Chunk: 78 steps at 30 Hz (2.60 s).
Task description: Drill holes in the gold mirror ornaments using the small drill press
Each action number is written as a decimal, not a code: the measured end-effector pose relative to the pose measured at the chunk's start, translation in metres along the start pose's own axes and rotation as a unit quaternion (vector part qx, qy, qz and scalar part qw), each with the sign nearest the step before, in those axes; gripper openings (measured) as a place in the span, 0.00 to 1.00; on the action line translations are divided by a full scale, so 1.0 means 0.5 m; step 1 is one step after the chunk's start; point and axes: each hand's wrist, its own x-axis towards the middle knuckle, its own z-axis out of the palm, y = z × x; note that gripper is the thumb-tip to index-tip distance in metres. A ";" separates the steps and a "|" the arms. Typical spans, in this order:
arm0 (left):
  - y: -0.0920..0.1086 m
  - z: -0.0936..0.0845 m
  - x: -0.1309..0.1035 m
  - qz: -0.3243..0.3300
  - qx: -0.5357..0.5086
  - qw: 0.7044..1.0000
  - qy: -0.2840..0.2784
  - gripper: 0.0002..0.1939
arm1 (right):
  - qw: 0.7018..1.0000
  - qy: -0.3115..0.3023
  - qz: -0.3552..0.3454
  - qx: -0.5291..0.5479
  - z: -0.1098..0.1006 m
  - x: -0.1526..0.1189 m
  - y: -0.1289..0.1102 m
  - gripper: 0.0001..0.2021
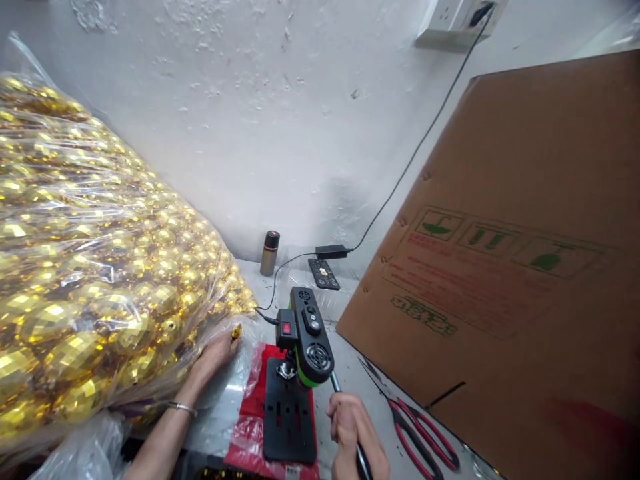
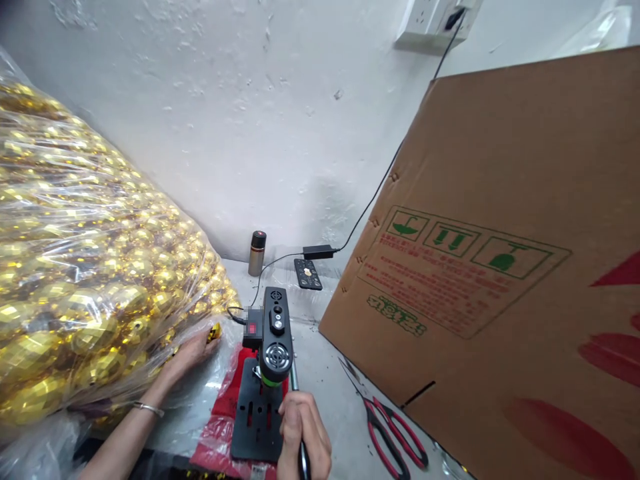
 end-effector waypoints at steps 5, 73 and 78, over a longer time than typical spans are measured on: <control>0.014 0.017 -0.018 -0.055 -0.111 0.992 -0.012 0.13 | 0.992 -0.076 -0.096 -0.022 -0.026 0.009 0.032 0.16; 0.158 0.197 -0.236 0.068 -0.110 0.991 -0.033 0.18 | 0.993 -0.071 -0.081 -0.040 -0.038 -0.046 0.060 0.18; 0.158 0.200 -0.235 0.067 -0.113 0.991 -0.028 0.18 | 0.995 -0.064 -0.067 -0.024 -0.037 -0.050 0.063 0.17</control>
